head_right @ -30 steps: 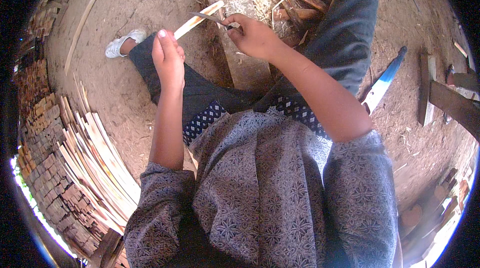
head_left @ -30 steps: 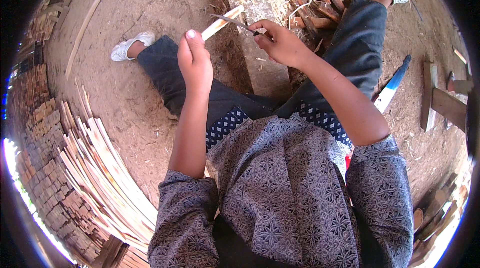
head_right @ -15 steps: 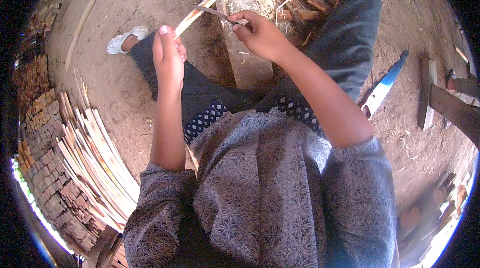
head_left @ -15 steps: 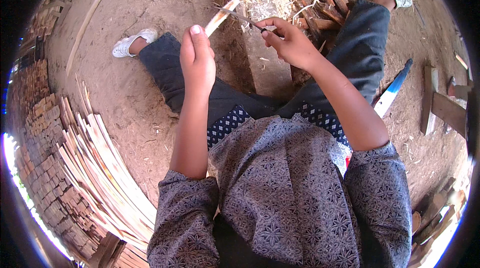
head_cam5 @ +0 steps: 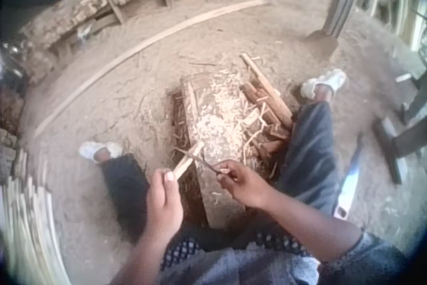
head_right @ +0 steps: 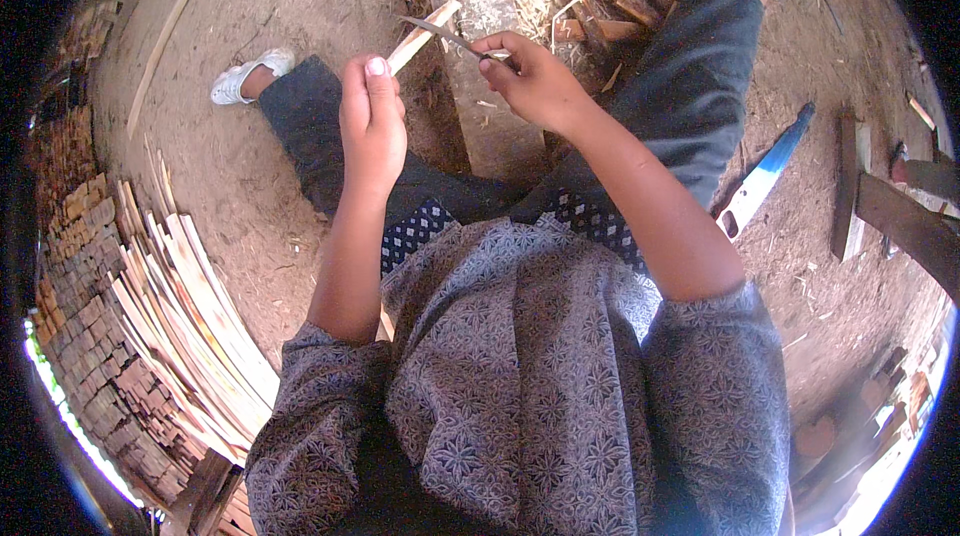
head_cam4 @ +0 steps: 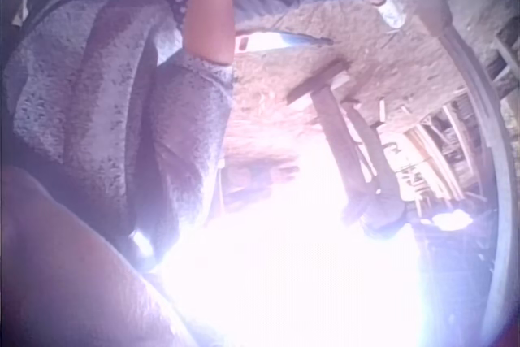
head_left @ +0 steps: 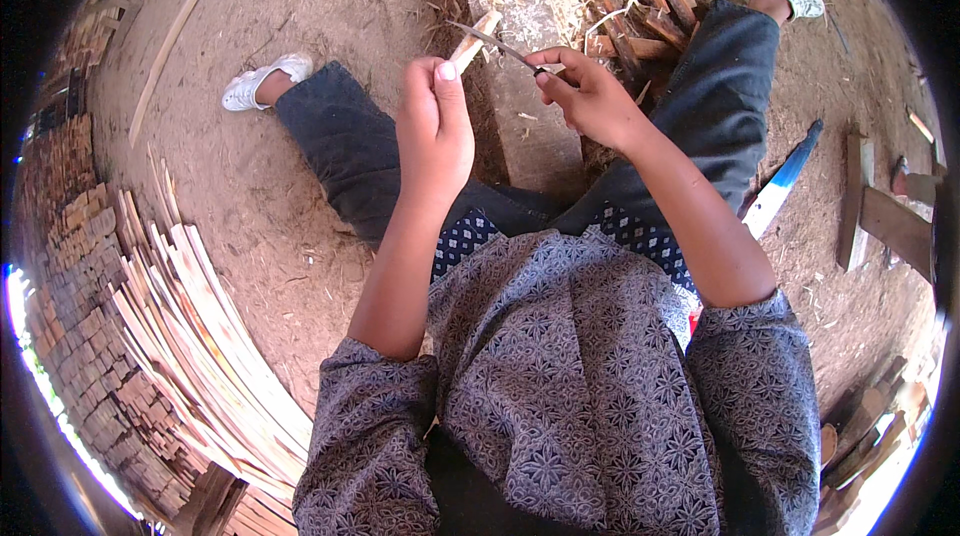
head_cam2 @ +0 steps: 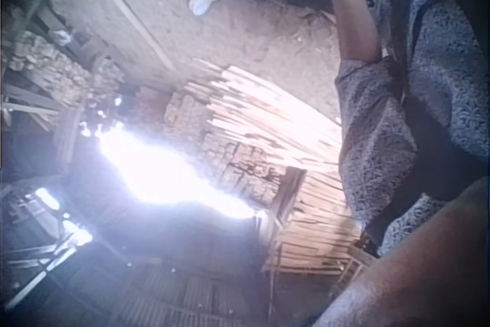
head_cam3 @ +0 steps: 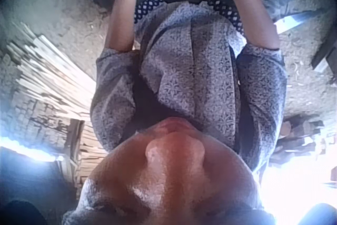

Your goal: The person sits on the ground and uses a knife to carve a small piece of wood, repeatedly shaving off thin strips. The person rotates the wood to work on different sides and continues the carving process throughout the clip.

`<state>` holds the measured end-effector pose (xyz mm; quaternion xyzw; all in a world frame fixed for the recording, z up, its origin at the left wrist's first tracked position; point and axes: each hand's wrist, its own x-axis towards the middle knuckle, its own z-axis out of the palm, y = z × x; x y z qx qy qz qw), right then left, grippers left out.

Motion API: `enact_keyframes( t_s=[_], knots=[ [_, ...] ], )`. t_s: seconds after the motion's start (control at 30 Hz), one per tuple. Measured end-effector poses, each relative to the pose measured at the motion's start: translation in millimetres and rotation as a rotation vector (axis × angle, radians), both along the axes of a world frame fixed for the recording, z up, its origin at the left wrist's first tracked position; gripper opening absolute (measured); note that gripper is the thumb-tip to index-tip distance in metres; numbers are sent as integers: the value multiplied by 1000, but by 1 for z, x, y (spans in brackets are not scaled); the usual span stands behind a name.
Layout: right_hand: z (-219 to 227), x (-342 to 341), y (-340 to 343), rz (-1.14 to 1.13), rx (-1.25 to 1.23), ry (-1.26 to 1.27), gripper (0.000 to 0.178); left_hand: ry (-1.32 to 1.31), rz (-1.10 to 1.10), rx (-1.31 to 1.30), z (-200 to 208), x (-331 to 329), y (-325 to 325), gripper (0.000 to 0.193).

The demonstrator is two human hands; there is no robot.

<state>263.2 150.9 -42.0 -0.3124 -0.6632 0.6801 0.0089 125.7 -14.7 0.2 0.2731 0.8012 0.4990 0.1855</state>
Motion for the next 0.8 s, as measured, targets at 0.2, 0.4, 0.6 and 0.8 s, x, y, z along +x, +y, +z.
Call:
enact_keyframes(
  t_s=[0.2, 0.4, 0.6, 0.8],
  knots=[
    [4, 3, 3, 67, 50, -24, 35, -47, -70, 44, -5, 6, -2, 23],
    [22, -3, 15, 183, 35, -89, 37, 127, -140, 17, 4, 10, -4, 18],
    [40, -5, 20, 179, 38, -179, 39, 274, -265, 125, -2, 6, 1, 21],
    [41, -2, 28, 265, 162, -201, 34, 430, -303, 29, -13, 14, -5, 12]
  ],
)
